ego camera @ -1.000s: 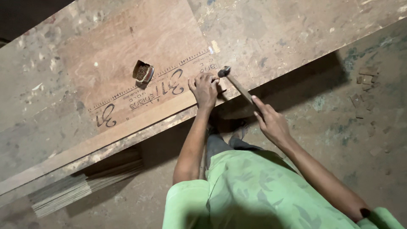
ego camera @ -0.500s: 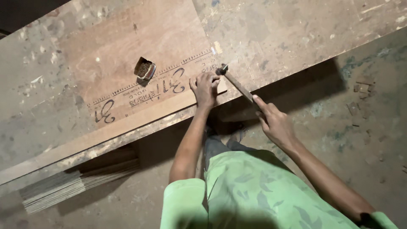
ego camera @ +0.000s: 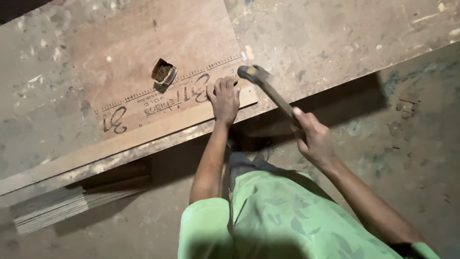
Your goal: The person hammers a series of nails into a thin wooden strip positioned on a piece of plywood.
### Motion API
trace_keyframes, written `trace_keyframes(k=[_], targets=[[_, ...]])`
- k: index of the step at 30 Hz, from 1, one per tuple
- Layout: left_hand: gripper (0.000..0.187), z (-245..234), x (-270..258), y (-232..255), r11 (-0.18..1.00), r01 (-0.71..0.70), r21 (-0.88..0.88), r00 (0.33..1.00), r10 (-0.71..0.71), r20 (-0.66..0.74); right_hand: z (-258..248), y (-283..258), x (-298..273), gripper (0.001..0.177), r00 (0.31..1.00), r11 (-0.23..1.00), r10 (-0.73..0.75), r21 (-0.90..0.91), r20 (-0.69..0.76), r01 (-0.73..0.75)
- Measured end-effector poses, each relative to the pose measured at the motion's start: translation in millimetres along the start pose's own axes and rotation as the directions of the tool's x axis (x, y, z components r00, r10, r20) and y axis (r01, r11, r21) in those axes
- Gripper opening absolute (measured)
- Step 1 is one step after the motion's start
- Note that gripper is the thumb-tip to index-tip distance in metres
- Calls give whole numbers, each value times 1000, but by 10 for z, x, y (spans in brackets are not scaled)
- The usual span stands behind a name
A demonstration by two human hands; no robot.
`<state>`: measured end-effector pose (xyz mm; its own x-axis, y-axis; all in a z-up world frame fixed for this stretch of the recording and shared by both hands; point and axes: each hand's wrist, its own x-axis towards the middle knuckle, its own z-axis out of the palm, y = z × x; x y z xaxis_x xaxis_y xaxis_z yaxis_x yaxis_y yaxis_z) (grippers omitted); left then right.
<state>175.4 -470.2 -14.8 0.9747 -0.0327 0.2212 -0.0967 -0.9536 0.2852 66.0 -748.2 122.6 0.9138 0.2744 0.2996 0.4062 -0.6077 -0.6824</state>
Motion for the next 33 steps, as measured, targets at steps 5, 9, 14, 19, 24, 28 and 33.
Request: trace_keyframes(k=[5, 9, 14, 19, 24, 28, 33], targets=[[40, -24, -42, 37, 1000, -9, 27, 1000, 10, -14, 177, 27, -101, 63, 977, 977, 193, -113, 86, -183], [44, -82, -19, 28, 1000, -12, 28, 1000, 13, -19, 211, 147, -111, 67, 951, 944, 274, -227, 140, -239], [32, -91, 9, 20, 1000, 0, 1, 1000, 0, 22, 245, 353, -219, 56, 995, 993, 33, 113, -96, -22], [43, -69, 29, 45, 1000, 12, 19, 1000, -12, -9, 495, 335, -346, 77, 897, 899, 350, -366, 269, -240], [41, -22, 91, 10, 999, 1, 33, 1000, -1, -25, 399, 329, -329, 73, 991, 980, 126, -158, 37, -119], [36, 38, 5, 13, 1000, 7, 0, 1000, -7, -20, 447, 206, -318, 88, 921, 910, 304, -361, 242, -206], [39, -77, 50, -25, 994, 36, -101, 999, -33, 28, 508, 24, -339, 71, 909, 902, 377, -292, 175, -318]])
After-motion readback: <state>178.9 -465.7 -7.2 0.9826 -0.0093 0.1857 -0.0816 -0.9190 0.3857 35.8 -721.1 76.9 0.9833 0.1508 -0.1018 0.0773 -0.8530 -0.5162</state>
